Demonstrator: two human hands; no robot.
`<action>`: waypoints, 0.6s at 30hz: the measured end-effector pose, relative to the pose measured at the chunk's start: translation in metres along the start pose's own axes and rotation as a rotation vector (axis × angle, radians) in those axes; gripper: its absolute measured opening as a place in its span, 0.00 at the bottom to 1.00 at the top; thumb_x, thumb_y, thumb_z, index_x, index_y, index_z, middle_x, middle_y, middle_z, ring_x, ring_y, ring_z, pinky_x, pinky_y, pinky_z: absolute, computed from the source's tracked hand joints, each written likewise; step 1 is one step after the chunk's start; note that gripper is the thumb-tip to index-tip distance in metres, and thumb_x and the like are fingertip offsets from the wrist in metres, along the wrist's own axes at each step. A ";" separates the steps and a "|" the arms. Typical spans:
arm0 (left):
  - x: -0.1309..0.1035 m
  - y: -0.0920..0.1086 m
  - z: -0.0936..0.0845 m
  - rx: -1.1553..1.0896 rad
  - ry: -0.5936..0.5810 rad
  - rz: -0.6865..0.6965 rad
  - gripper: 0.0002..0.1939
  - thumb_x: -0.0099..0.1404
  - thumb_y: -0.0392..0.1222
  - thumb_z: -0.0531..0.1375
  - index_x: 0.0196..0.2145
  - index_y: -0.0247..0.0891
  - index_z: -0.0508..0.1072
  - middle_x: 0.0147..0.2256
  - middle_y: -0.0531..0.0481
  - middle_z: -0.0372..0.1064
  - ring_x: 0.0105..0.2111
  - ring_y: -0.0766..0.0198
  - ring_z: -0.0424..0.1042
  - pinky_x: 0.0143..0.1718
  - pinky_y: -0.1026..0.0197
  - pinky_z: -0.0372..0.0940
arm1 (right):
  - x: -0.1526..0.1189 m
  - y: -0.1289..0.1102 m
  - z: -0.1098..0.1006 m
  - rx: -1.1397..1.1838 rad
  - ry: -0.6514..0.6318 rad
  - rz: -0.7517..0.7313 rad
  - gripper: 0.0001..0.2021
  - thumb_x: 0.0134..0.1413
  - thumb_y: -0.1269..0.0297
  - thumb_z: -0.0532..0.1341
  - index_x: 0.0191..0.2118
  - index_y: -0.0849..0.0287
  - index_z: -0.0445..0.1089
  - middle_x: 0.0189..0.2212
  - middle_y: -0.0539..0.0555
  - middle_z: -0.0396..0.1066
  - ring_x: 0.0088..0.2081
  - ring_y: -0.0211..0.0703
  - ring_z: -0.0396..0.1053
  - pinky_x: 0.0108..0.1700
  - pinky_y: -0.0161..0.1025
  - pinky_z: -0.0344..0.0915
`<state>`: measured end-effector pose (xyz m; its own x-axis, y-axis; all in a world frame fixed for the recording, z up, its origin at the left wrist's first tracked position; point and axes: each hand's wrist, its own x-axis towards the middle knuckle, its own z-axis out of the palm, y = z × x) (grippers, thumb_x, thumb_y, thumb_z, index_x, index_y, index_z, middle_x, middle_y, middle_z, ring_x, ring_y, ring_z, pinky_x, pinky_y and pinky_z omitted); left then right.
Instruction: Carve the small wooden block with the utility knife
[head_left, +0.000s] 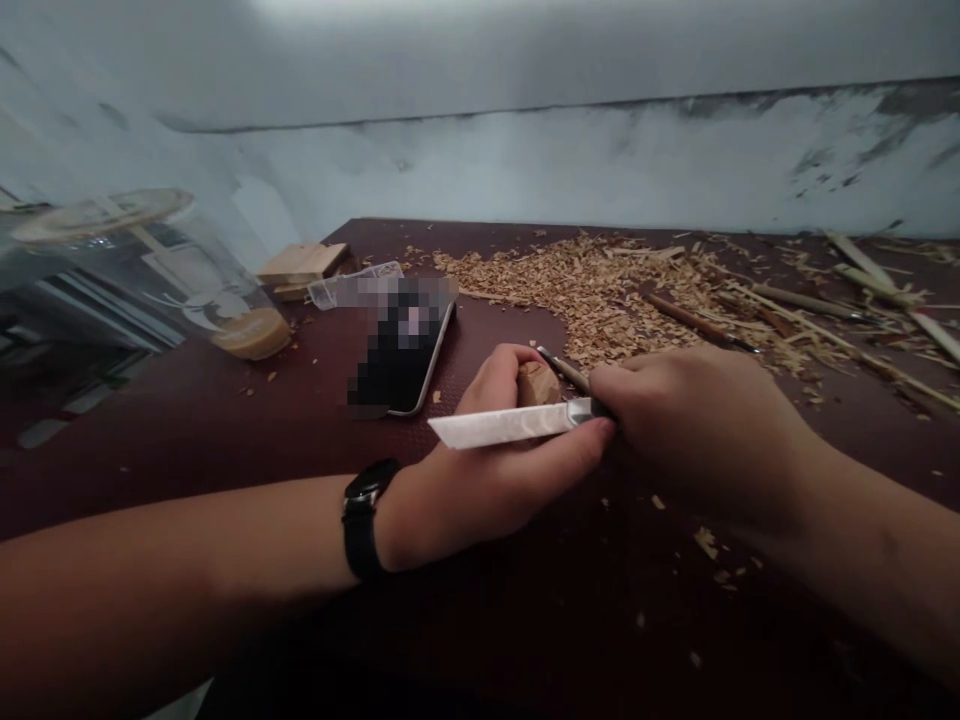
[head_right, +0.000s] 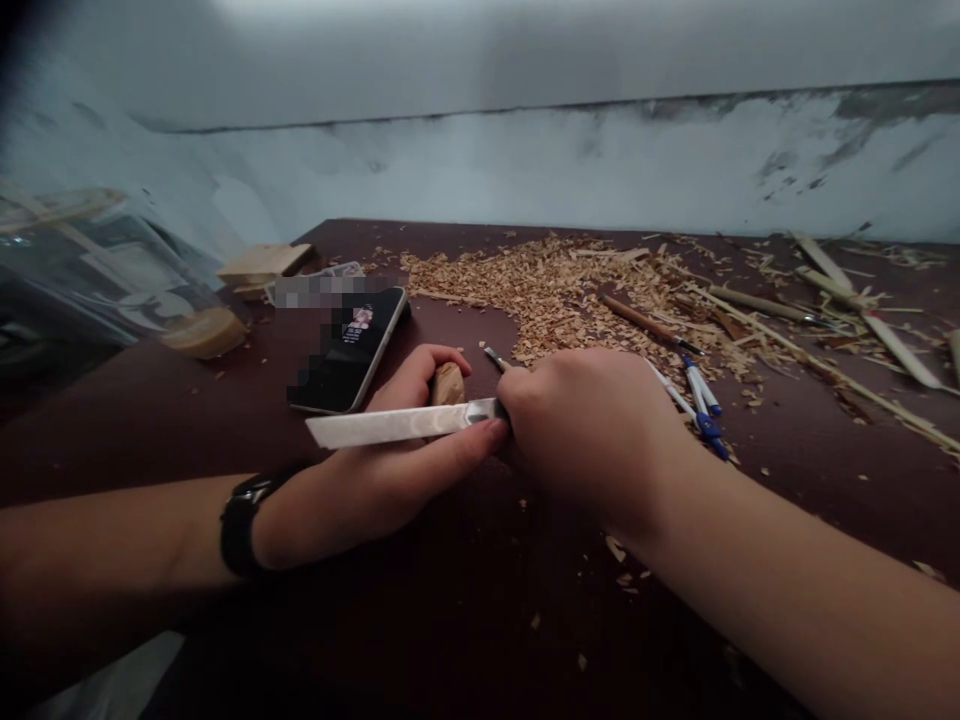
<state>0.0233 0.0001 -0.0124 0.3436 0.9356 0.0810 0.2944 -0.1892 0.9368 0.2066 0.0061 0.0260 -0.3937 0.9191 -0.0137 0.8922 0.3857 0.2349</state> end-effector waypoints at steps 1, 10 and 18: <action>0.000 -0.001 0.002 -0.073 0.007 -0.014 0.24 0.65 0.51 0.69 0.49 0.40 0.62 0.40 0.52 0.67 0.36 0.64 0.66 0.34 0.59 0.61 | -0.001 -0.001 0.002 -0.004 0.013 0.026 0.05 0.52 0.68 0.59 0.28 0.55 0.70 0.25 0.56 0.74 0.27 0.48 0.71 0.27 0.42 0.47; 0.006 0.001 0.003 -0.326 0.054 -0.092 0.28 0.57 0.47 0.76 0.41 0.41 0.61 0.29 0.60 0.64 0.28 0.71 0.64 0.28 0.64 0.57 | -0.013 -0.015 0.000 0.045 0.036 0.196 0.08 0.50 0.73 0.61 0.24 0.54 0.69 0.21 0.56 0.73 0.24 0.52 0.72 0.24 0.41 0.47; 0.010 -0.005 0.002 -0.367 0.049 -0.001 0.26 0.55 0.42 0.77 0.31 0.41 0.61 0.22 0.61 0.61 0.23 0.71 0.61 0.25 0.63 0.55 | -0.027 -0.019 0.003 -0.051 0.136 0.230 0.10 0.50 0.76 0.60 0.23 0.55 0.68 0.18 0.56 0.71 0.19 0.49 0.71 0.21 0.39 0.44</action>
<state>0.0271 0.0095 -0.0171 0.2978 0.9506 0.0875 -0.0479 -0.0767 0.9959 0.2014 -0.0255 0.0188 -0.2113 0.9615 0.1759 0.9508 0.1604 0.2652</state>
